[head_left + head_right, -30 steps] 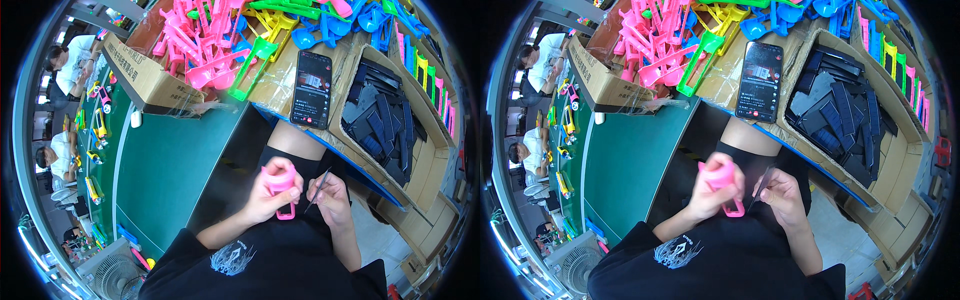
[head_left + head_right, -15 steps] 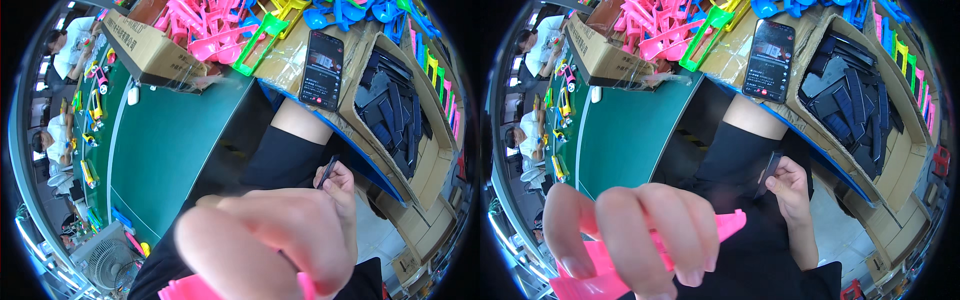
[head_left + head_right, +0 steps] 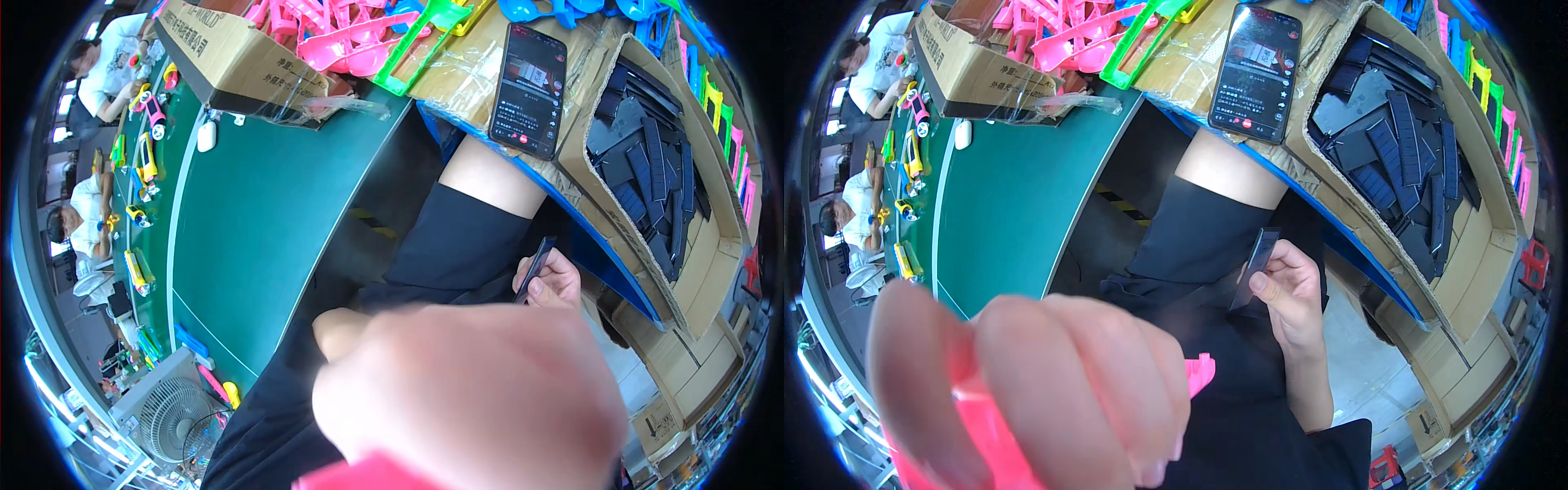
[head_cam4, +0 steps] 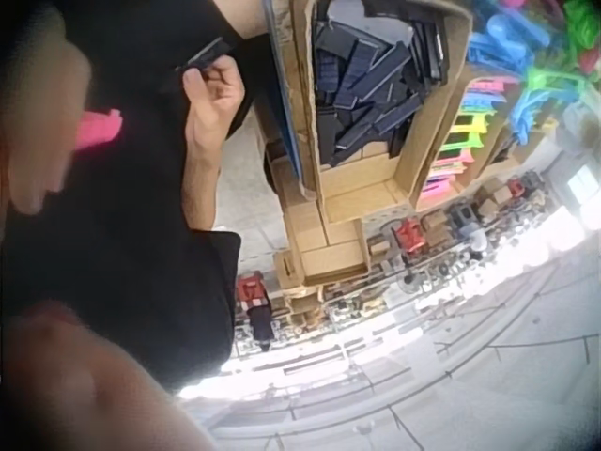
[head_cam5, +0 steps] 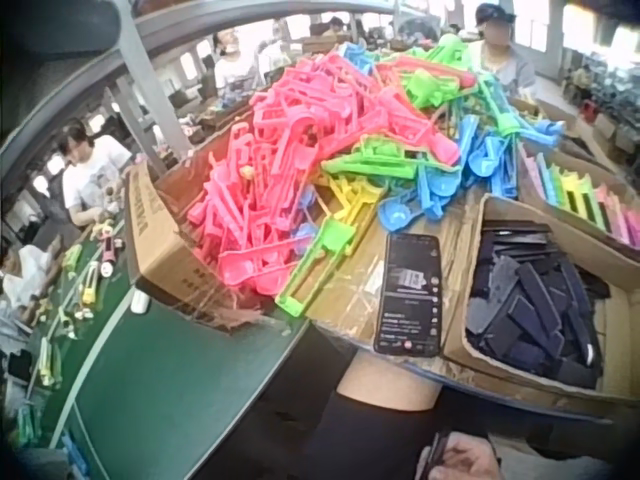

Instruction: The person picks plastic frames from a pile and black inserts from a box, fits each insert into a plastic frame by hand, and places the assembled parts into another box.

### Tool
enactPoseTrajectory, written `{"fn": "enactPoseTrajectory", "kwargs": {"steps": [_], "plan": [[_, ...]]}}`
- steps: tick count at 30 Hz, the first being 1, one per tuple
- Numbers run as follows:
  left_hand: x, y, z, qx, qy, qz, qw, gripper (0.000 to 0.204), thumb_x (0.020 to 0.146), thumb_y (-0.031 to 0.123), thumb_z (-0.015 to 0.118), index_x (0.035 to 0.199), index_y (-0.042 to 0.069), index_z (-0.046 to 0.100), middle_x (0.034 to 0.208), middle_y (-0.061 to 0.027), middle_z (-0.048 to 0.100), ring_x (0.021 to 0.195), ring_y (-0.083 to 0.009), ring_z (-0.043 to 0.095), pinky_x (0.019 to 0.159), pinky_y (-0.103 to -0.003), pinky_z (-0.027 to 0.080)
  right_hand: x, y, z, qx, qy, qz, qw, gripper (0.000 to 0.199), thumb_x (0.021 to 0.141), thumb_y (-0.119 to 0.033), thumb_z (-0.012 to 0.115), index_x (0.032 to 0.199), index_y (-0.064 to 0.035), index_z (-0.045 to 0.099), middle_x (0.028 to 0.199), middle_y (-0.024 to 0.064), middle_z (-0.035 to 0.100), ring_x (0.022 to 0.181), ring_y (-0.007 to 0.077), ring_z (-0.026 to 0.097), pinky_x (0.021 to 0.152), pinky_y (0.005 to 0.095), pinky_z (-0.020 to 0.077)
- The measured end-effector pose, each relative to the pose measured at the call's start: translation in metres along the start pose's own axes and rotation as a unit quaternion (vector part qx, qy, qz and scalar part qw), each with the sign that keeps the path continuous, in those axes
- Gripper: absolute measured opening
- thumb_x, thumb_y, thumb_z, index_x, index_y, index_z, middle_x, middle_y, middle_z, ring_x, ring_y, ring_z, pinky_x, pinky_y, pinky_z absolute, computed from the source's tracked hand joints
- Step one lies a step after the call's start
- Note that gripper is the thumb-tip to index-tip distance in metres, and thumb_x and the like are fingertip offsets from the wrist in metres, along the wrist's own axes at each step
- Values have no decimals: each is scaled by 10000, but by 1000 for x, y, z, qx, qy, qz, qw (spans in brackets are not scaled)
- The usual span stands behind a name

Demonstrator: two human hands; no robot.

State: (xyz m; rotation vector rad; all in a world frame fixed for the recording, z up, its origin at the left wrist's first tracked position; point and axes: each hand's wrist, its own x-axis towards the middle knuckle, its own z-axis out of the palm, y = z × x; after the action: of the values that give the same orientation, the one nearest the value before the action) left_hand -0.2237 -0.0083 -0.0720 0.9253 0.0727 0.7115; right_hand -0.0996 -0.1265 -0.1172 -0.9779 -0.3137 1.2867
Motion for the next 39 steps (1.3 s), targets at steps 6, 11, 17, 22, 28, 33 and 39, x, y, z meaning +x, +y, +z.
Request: {"fn": "enactPoseTrajectory", "kwargs": {"steps": [6, 11, 17, 22, 28, 33, 39], "plan": [[-14, 5, -4, 28, 26, -51, 998, 382, 975, 217, 590, 1253, 13, 424, 1143, -211, 603, 901, -238, 657, 774, -362, 564, -26, 20, -40, -19, 68, -29, 997, 250, 883, -81, 749, 1075, -5, 608, 986, 76, 705, 827, 109, 656, 722, 237, 510], [-83, -60, -43, 86, 99, -243, 961, 435, 1055, 82, 413, 1468, -34, 345, 1402, -167, 528, 1290, -230, 537, 1122, -386, 396, -31, 23, -58, -43, 41, 3, 998, 233, 884, -54, 742, 1070, 1, 611, 959, 60, 692, 827, 87, 643, 693, 226, 505], [-104, -55, -45, 119, 90, -305, 941, 452, 1063, 73, 445, 1490, -22, 331, 1473, -135, 490, 1395, -218, 451, 1154, -380, 356, -30, 29, -47, -75, 49, 20, 996, 221, 871, 30, 738, 1057, 24, 619, 971, 76, 697, 867, 95, 652, 770, 231, 528], [-74, -54, -43, 4, 146, -298, 943, 431, 1054, 69, 497, 1459, -28, 387, 1418, -113, 550, 1293, -176, 541, 1093, -324, 418, -22, 28, -29, -145, 49, 43, 987, 199, 869, 7, 762, 1018, 41, 635, 936, 99, 716, 837, 108, 687, 779, 242, 552], [-53, -73, -38, -48, 165, -227, 959, 423, 1032, 52, 554, 1430, -37, 439, 1279, -110, 655, 1168, -124, 612, 1020, -271, 466, -16, 21, -18, -220, 101, 11, 970, 197, 862, -54, 795, 971, 35, 658, 854, 98, 732, 755, 96, 696, 666, 203, 533], [-53, -79, -35, -37, 149, -227, 962, 430, 1025, -7, 526, 1442, -31, 421, 1296, -123, 645, 1157, -128, 620, 1005, -276, 482, -18, 18, -18, -274, 121, -6, 954, 187, 850, -54, 807, 951, 32, 675, 828, 98, 743, 713, 89, 695, 630, 195, 521], [-58, -79, -33, -36, 156, -221, 962, 426, 1021, 10, 549, 1427, -39, 431, 1304, -124, 631, 1179, -135, 609, 1020, -283, 478, -20, 22, -14, -270, 141, -43, 951, 193, 843, -51, 811, 952, 36, 678, 822, 100, 744, 719, 94, 703, 626, 197, 524]]}}
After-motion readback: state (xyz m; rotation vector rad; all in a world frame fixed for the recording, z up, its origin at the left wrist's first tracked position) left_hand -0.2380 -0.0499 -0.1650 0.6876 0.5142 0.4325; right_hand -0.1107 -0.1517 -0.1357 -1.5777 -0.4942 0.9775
